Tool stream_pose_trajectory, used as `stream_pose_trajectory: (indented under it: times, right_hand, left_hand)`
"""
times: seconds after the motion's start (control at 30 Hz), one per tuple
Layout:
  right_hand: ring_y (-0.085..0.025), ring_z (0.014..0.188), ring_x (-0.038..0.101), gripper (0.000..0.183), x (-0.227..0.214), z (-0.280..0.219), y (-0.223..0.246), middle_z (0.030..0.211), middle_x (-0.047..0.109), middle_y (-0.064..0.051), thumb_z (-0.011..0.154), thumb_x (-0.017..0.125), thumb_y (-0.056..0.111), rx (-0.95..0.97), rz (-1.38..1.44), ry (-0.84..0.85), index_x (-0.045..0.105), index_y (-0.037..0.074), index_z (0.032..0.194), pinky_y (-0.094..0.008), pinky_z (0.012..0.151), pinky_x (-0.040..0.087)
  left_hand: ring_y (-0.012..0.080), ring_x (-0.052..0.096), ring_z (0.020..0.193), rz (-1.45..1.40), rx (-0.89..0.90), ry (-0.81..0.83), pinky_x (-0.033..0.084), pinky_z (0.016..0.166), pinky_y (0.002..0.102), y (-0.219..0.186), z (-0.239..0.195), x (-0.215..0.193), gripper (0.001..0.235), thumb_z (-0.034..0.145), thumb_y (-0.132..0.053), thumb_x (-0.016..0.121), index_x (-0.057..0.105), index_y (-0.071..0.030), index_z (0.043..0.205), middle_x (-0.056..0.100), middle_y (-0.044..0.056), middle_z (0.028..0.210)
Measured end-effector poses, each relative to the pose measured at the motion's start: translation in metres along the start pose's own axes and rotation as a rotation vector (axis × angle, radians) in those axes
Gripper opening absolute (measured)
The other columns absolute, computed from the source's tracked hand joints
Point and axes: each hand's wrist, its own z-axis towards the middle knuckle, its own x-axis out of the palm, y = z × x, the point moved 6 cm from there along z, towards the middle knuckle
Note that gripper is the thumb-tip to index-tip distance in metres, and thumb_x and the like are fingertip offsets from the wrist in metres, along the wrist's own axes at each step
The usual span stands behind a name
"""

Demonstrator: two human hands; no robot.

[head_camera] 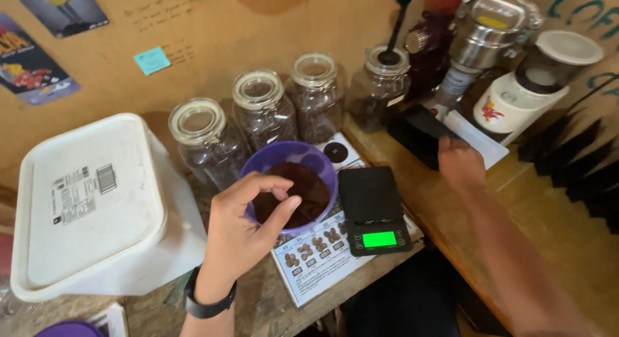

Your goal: Filling small pouches with ground coffee using a spoon and weighing them on a digital scale for precision.

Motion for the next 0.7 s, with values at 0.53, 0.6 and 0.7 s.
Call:
stream_pose_trajectory:
  times: [0.53,0.6,0.7]
  right_hand:
    - [-0.013,0.074,0.063,0.019,-0.237,0.010,0.025,0.093,0.069,-0.006,0.111,0.056,0.009,0.329,1.130,-0.232,0.069,0.004,0.124,-0.027,0.071,0.050]
    - [-0.010,0.064,0.055,0.017,-0.261,0.016,0.048,0.090,0.070,-0.004,0.108,0.059,0.006,0.299,1.135,-0.175,0.070,0.005,0.120,-0.025,0.060,0.044]
    - [-0.008,0.057,0.053,0.015,-0.279,0.022,0.083,0.083,0.071,-0.002,0.103,0.063,0.005,0.208,1.206,-0.102,0.072,0.007,0.115,-0.023,0.054,0.043]
  left_hand:
    - [0.0155,0.072,0.088,0.057,-0.021,-0.042,0.059,0.086,0.027,0.002,0.009,-0.034,0.016,0.091,-0.015,0.075,0.073,-0.006,0.103,0.075,0.007,0.095]
    - [0.0157,0.071,0.092,0.041,-0.021,-0.027,0.059,0.088,0.028,0.007,0.009,-0.034,0.018,0.091,-0.016,0.075,0.073,-0.006,0.105,0.073,0.006,0.100]
    - [0.0170,0.071,0.097,0.003,-0.026,-0.007,0.058,0.089,0.029,0.015,0.010,-0.033,0.023,0.091,-0.017,0.075,0.071,-0.006,0.112,0.071,0.007,0.109]
